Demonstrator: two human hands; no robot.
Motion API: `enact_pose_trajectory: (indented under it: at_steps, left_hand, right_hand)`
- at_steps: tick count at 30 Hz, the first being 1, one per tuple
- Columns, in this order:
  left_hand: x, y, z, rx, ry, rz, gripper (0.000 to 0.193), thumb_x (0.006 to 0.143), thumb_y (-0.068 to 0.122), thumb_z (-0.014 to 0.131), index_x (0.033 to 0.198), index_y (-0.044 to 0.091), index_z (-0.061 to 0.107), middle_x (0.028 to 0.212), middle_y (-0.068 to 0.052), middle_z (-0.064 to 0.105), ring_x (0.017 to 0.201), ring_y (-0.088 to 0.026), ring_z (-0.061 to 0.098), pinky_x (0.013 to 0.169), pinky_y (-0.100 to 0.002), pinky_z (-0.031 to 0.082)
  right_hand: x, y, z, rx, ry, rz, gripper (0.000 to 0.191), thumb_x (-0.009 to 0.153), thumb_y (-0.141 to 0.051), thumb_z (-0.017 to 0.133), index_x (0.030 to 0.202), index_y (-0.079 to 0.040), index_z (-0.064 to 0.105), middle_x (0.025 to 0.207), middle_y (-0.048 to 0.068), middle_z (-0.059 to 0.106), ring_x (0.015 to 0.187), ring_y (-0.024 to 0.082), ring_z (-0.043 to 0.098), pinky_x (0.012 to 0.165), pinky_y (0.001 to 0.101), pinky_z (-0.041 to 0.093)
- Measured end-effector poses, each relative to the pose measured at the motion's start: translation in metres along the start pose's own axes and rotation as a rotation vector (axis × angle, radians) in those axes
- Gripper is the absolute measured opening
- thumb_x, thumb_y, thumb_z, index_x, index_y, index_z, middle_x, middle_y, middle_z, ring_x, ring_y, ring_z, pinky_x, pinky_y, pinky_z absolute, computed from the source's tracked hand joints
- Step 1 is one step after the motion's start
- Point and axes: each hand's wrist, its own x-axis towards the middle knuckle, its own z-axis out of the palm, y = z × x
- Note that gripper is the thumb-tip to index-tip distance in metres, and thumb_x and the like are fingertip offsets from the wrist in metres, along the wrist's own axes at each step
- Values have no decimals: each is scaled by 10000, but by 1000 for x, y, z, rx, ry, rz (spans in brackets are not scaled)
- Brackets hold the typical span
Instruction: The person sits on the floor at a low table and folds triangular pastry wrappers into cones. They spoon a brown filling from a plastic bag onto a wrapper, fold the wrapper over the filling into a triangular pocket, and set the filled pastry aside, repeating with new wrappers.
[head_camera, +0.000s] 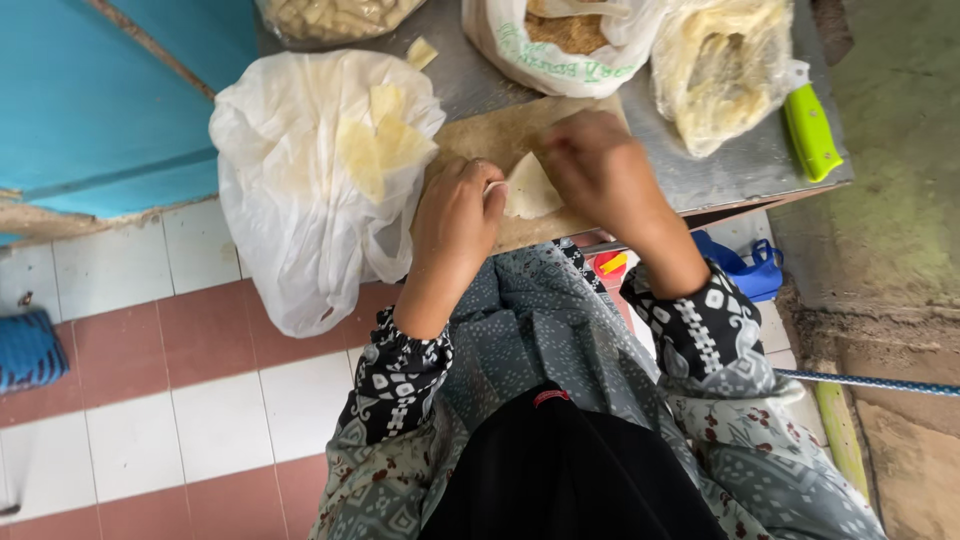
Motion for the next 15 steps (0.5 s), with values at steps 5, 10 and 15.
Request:
enact_pose_trajectory:
  at_steps: [5,10,15]
  left_hand:
    - [18,29,3,-89,7,42,108,980,168,644,983,67,683,943,-138,677,884,-357,681,791,-469,532]
    - [37,57,29,-303,76,104,161,982,178,617,1040,37,670,961,-143,692,886,-342,694,772,-452,554]
    - [38,24,39,-220,63,-4,155,946,178,654,963,32,703,866,-155,729,817,-338,711,738,-447,556]
  right_hand:
    - [-24,70,-66,-395,282,316,269,961,26,593,1157,-67,754,1096,136,618,1008,304,651,865,427,532]
    - [-18,143,-78,-765,223,171,350,934,2,605,1210,-104,793,1139,180,573,1042,406,574,861,488,503]
    - [-16,179,-72,-802,139,172,288,934,-72,600,1145,-105,794,1173,202,581,1042,430,569,832,511,492]
